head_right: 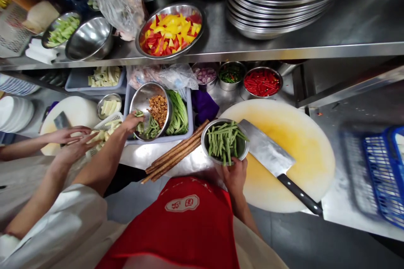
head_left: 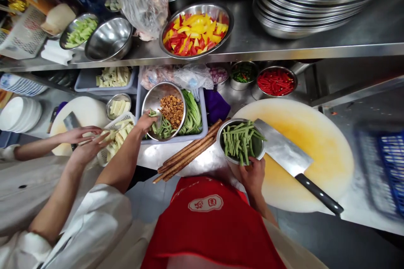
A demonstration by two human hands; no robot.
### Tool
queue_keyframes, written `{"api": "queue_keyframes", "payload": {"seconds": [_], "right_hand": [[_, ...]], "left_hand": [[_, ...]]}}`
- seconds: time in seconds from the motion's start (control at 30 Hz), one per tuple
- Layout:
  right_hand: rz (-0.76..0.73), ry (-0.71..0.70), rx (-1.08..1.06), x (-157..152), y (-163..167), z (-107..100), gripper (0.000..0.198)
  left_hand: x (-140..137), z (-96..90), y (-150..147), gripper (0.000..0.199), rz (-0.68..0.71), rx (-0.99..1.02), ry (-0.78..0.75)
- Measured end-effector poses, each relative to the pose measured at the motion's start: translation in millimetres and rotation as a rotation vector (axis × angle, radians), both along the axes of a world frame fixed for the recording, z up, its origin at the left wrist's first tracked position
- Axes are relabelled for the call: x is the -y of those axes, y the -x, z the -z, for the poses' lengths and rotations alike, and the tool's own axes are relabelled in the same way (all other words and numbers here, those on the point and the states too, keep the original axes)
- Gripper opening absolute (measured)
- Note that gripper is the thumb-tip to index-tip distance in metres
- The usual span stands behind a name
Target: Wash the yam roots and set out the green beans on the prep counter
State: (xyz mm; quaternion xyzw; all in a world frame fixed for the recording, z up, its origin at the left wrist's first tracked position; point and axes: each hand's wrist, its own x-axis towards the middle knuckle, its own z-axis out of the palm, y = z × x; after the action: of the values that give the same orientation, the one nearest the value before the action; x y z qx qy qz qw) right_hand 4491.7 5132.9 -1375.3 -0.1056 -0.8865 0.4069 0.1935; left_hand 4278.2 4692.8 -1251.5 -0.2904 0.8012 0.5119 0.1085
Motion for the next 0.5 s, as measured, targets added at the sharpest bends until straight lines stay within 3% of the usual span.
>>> {"api": "queue_keyframes", "payload": {"seconds": [0.1,0.17,0.23,0.3,0.33,0.4,0.5], "right_hand": [[0.011,-0.003,-0.002,4.0,0.0,-4.9,0.031],[-0.017,-0.004,-0.007,6.1,0.0,-9.6,0.027],[-0.041,0.002,-0.012,6.9,0.5,-13.2,0.024],[-0.046,0.006,-0.015,7.0,0.9,-14.8,0.023],[-0.038,0.005,-0.019,7.0,1.1,-14.8,0.023],[-0.031,0.003,-0.034,7.0,1.2,-13.8,0.022],[-0.04,0.002,-0.038,6.7,0.9,-12.3,0.022]], "left_hand": [[-10.2,-39.0,-1.2,0.036,-0.048,-0.105,-0.074],[-28.1,-71.6,-5.9,0.042,0.001,-0.246,-0.187],[-59.9,-98.5,-15.3,0.043,0.186,-0.347,-0.322],[-108.7,-110.1,-29.5,0.037,0.5,-0.352,-0.402],[-138.7,-108.3,-37.4,0.034,0.664,-0.352,-0.402],[-204.0,-90.9,-52.0,0.032,0.924,-0.357,-0.253],[-287.0,-48.0,-65.9,0.03,1.051,-0.323,0.103]]}}
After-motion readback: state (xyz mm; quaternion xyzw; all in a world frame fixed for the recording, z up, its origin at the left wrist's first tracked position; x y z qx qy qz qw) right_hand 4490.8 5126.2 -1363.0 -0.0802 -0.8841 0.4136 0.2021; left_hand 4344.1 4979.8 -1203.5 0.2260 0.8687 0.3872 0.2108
